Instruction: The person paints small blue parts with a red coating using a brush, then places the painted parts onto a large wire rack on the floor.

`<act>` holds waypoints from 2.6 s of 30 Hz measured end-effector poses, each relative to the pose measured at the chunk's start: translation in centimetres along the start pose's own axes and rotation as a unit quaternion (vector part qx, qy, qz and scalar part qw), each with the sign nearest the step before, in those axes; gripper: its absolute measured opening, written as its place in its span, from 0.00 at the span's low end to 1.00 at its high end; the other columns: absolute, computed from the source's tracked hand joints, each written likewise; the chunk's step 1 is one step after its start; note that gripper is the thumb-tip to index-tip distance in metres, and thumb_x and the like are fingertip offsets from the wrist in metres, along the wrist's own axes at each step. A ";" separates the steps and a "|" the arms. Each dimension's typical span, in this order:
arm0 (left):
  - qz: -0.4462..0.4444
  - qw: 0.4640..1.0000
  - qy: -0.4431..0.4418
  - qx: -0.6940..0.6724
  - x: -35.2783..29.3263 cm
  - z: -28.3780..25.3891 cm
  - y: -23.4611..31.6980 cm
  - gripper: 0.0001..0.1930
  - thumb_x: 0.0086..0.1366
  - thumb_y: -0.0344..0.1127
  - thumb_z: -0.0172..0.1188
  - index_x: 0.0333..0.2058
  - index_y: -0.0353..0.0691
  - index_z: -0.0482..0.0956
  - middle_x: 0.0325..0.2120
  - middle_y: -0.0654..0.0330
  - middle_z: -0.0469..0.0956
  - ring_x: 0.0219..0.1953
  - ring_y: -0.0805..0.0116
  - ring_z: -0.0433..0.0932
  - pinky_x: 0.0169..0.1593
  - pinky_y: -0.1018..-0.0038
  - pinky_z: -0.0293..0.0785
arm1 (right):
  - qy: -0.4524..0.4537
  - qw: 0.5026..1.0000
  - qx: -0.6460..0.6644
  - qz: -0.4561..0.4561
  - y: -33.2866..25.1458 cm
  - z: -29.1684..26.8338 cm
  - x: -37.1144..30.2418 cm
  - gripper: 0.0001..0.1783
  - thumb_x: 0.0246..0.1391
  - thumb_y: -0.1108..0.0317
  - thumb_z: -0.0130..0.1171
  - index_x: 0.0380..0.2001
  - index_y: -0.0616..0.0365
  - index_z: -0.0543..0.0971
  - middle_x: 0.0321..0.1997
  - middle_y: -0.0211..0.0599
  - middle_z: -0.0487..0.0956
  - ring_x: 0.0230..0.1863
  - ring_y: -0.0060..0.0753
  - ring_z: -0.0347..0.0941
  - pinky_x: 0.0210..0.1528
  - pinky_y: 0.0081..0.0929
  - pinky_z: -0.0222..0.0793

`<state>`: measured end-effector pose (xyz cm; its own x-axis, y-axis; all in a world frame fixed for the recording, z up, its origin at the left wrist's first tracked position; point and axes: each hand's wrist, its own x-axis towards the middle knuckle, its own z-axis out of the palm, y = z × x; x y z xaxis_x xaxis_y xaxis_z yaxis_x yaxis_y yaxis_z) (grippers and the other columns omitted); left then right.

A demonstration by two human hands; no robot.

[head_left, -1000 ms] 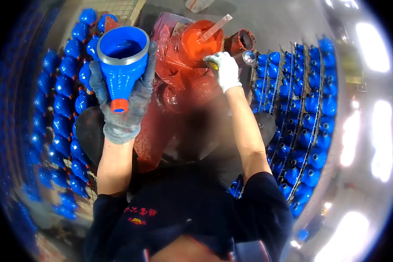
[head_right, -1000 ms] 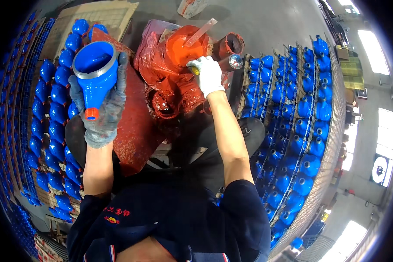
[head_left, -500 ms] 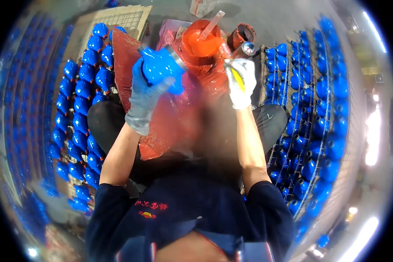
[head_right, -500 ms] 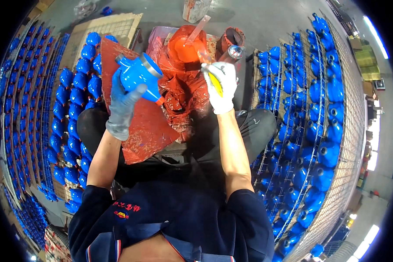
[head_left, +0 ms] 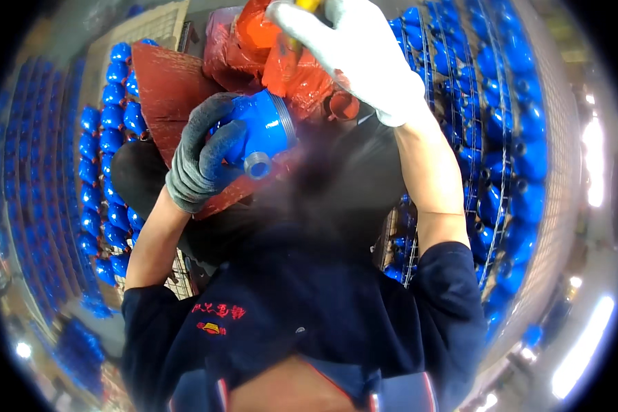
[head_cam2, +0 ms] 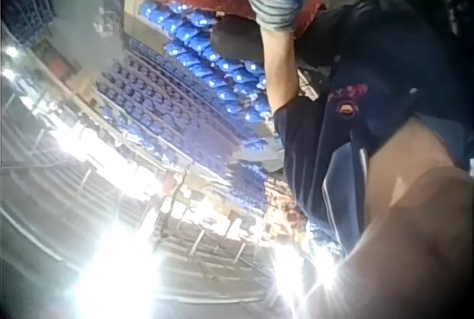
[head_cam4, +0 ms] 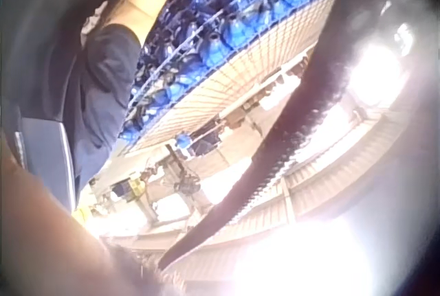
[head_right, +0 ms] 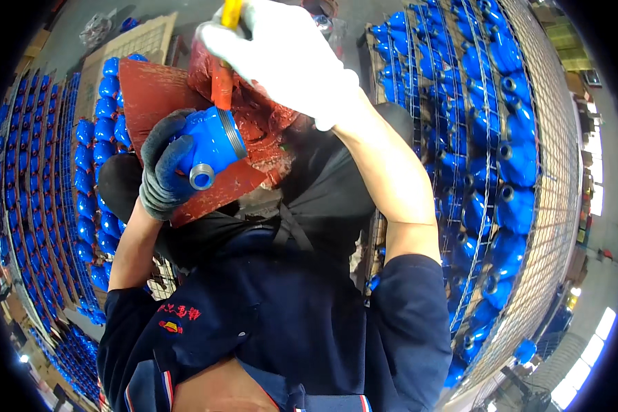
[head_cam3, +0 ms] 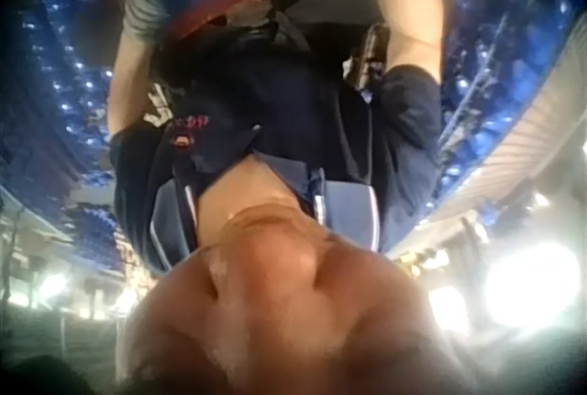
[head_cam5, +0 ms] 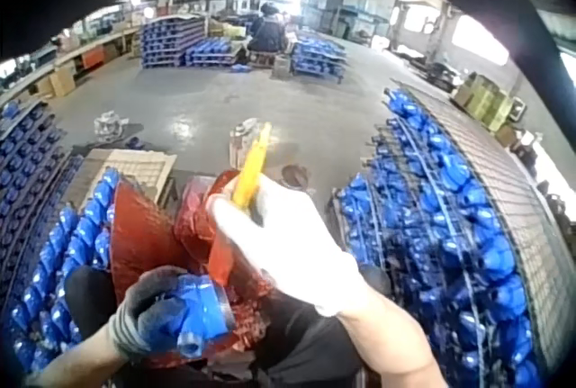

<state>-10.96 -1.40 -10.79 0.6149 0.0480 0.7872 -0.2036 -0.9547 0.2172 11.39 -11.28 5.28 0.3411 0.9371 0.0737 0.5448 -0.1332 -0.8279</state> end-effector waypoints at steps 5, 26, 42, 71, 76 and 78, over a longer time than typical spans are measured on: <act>-0.019 0.999 -0.022 0.017 0.3 -0.4 1.1 0.39 0.46 0.37 0.82 0.56 0.40 0.70 0.56 0.42 0.71 0.51 0.42 0.79 0.51 0.55 0.82 | 0.006 0.996 -0.027 -0.081 1.9 0.3 -1.2 0.19 0.66 0.55 0.60 0.35 0.65 0.78 0.23 0.36 0.77 0.23 0.28 0.71 0.28 0.32 0.66; -0.498 0.426 0.132 -0.744 0.9 -4.6 -0.4 0.45 0.65 0.64 0.62 0.68 0.37 0.59 0.57 0.43 0.75 0.52 0.49 0.82 0.49 0.60 0.85 | 0.094 0.869 -0.083 -0.479 5.8 4.6 -5.5 0.21 0.35 0.66 0.80 0.35 0.46 0.82 0.31 0.26 0.80 0.34 0.34 0.76 0.39 0.31 0.70; -0.518 0.609 0.021 -0.600 1.6 -6.3 -1.0 0.40 0.66 0.56 0.64 0.69 0.40 0.63 0.66 0.48 0.67 0.61 0.52 0.75 0.60 0.56 0.75 | 0.168 0.900 0.357 -0.184 8.3 2.1 -3.8 0.10 0.59 0.68 0.65 0.38 0.64 0.83 0.38 0.43 0.82 0.32 0.30 0.76 0.31 0.25 0.72; -0.525 0.369 0.153 -0.752 0.9 -4.5 2.5 0.40 0.71 0.60 0.56 0.69 0.36 0.61 0.65 0.45 0.69 0.58 0.48 0.76 0.59 0.57 0.76 | 0.029 0.909 0.374 -0.181 11.2 6.3 -2.9 0.06 0.61 0.75 0.63 0.42 0.60 0.79 0.42 0.31 0.80 0.40 0.19 0.75 0.42 0.17 0.70; -0.348 0.125 0.226 -0.901 -1.5 1.2 1.8 0.36 0.71 0.51 0.56 0.66 0.29 0.59 0.59 0.41 0.67 0.24 0.58 0.77 0.22 0.67 0.78 | 0.083 0.835 0.509 -0.192 15.0 11.8 -1.6 0.07 0.59 0.76 0.64 0.40 0.62 0.79 0.41 0.39 0.78 0.41 0.32 0.78 0.48 0.31 0.75; -0.224 -0.049 0.199 -0.953 -0.2 3.5 2.3 0.33 0.72 0.47 0.55 0.66 0.30 0.60 0.55 0.45 0.68 0.23 0.60 0.77 0.23 0.67 0.79 | 0.060 0.753 0.624 -0.200 16.2 14.7 -0.5 0.06 0.59 0.77 0.62 0.40 0.60 0.79 0.41 0.40 0.78 0.40 0.33 0.78 0.48 0.34 0.76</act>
<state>-8.87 -4.66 -12.50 0.9172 0.2493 0.3108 -0.0568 0.8540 -0.5172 8.79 -9.13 -16.29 0.4492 0.7756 0.4435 -0.4954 0.6293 -0.5988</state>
